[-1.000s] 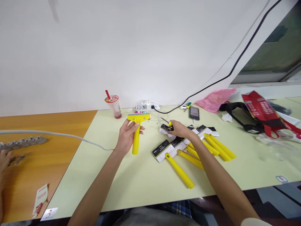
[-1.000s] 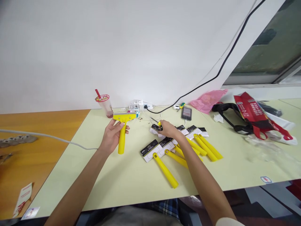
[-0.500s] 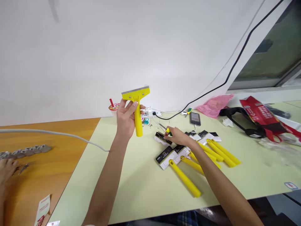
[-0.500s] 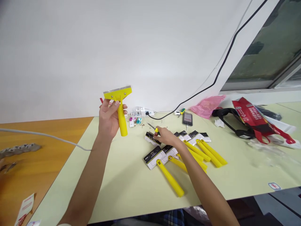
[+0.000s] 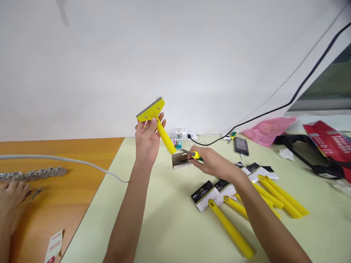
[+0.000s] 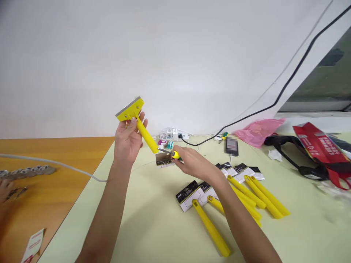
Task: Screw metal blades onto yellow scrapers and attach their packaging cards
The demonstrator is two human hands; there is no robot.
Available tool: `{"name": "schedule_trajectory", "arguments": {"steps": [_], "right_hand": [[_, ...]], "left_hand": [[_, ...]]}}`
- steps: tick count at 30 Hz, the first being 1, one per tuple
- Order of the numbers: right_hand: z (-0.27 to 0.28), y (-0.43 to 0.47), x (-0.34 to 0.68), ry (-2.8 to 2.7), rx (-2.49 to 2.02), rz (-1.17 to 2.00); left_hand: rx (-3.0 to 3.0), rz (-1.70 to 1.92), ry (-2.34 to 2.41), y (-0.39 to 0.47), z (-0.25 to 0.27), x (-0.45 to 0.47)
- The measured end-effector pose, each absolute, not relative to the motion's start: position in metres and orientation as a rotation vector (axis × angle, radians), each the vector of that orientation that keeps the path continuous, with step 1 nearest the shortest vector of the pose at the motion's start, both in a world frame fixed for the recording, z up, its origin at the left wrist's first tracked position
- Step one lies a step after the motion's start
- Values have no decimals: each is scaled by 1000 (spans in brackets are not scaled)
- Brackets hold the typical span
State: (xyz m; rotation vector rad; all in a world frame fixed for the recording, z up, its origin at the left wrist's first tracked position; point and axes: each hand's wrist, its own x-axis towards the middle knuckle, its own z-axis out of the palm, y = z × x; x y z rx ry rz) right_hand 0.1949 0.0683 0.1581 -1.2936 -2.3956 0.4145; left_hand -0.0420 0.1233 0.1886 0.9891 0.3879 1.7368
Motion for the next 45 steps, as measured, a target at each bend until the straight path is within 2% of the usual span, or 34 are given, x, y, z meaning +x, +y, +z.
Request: {"name": "schedule_trajectory", "arguments": {"steps": [6, 12, 22, 36, 45], "right_hand": [[185, 64, 185, -2405, -1158, 446], [183, 72, 201, -2381, -1161, 495], [182, 78, 216, -2291, -1120, 393], [182, 69, 217, -2270, -1016, 268], [189, 57, 211, -2285, -881, 125]], "left_hand": [[984, 1689, 426, 120, 188, -35], [1035, 1689, 479, 125, 180, -22], [1048, 1583, 568, 124, 167, 7], [752, 1527, 668, 135, 148, 10], [1210, 1206, 670, 117, 172, -9]]}}
